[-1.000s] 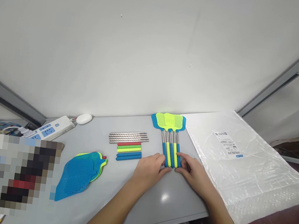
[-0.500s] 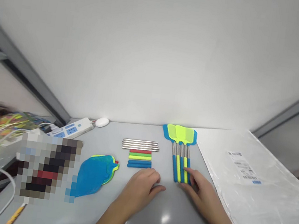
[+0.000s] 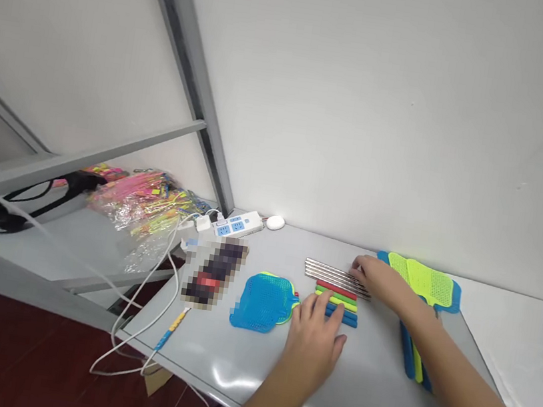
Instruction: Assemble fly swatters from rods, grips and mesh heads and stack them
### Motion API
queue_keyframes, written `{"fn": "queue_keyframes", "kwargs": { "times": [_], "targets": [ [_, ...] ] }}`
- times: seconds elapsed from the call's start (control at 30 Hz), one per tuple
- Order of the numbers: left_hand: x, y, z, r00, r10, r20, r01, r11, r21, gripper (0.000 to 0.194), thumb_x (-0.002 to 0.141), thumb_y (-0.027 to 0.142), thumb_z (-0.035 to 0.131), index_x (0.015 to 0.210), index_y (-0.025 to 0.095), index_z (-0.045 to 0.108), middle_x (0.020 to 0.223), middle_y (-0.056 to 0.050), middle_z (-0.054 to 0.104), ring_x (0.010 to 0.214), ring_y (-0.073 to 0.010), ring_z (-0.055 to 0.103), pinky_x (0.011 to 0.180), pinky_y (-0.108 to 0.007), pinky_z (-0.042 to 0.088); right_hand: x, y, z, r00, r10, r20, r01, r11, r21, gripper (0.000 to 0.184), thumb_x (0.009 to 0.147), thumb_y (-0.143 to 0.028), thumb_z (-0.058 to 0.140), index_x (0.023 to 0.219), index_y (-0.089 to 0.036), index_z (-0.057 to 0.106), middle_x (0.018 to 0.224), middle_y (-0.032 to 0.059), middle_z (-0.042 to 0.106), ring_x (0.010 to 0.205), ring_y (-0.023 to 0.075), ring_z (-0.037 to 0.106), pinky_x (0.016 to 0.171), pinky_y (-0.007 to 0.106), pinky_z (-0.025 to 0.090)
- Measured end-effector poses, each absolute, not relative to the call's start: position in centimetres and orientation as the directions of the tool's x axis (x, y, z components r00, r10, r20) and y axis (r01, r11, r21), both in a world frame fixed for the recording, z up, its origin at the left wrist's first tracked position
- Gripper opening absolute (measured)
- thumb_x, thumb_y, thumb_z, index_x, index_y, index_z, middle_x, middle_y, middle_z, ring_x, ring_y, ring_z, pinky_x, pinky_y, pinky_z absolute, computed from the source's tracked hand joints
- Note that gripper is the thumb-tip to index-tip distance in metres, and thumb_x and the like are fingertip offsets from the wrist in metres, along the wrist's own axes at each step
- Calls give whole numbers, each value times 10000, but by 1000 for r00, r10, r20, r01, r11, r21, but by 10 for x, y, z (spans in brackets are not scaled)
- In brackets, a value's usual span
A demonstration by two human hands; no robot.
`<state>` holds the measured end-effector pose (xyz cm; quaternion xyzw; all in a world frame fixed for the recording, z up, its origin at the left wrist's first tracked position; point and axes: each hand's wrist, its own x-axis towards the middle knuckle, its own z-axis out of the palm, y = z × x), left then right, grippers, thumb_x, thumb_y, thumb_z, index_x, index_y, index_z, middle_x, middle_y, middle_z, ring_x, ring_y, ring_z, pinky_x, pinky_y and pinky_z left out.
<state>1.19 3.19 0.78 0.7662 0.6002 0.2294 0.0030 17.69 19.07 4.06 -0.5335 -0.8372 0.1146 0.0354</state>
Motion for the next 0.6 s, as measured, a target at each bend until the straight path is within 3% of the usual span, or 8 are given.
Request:
{"fn": "queue_keyframes", "kwargs": {
  "times": [0.13, 0.3, 0.47, 0.6],
  "targets": [
    [6, 29, 7, 153, 913, 377, 930, -262, 258, 302, 884, 332, 588, 1180, 275, 614, 1438, -66, 427, 1211, -324, 417, 866, -494, 459, 168, 208, 38, -492, 866, -85, 861, 470, -195, 197, 890, -359, 546, 941, -211, 665, 946, 75, 660, 815, 206, 628, 636, 264, 398],
    [3, 25, 10, 159, 916, 369, 903, -286, 321, 121, 894, 296, 582, 977, 250, 657, 1432, -38, 440, 1228, -315, 404, 894, -506, 438, 164, 207, 35, -552, 832, -53, 828, 539, -157, 152, 891, -285, 536, 900, -204, 664, 922, 78, 630, 802, 199, 608, 660, 272, 385],
    [2, 22, 7, 154, 930, 334, 893, -276, 355, 224, 797, 289, 723, 996, 240, 632, 1375, -64, 483, 1189, -318, 438, 886, -520, 436, 162, 202, 40, -565, 823, 52, 812, 566, -143, 170, 915, -253, 476, 881, -172, 622, 972, 108, 635, 941, 240, 582, 803, 327, 383],
    [0, 17, 1, 151, 934, 323, 895, -268, 356, 145, 798, 268, 730, 891, 224, 627, 1346, -61, 513, 1178, -323, 453, 865, -517, 421, 184, 178, 62, -469, 873, 131, 853, 486, -191, 264, 987, -290, 322, 963, -189, 565, 892, 84, 667, 785, 221, 591, 711, 333, 407]
  ]
}}
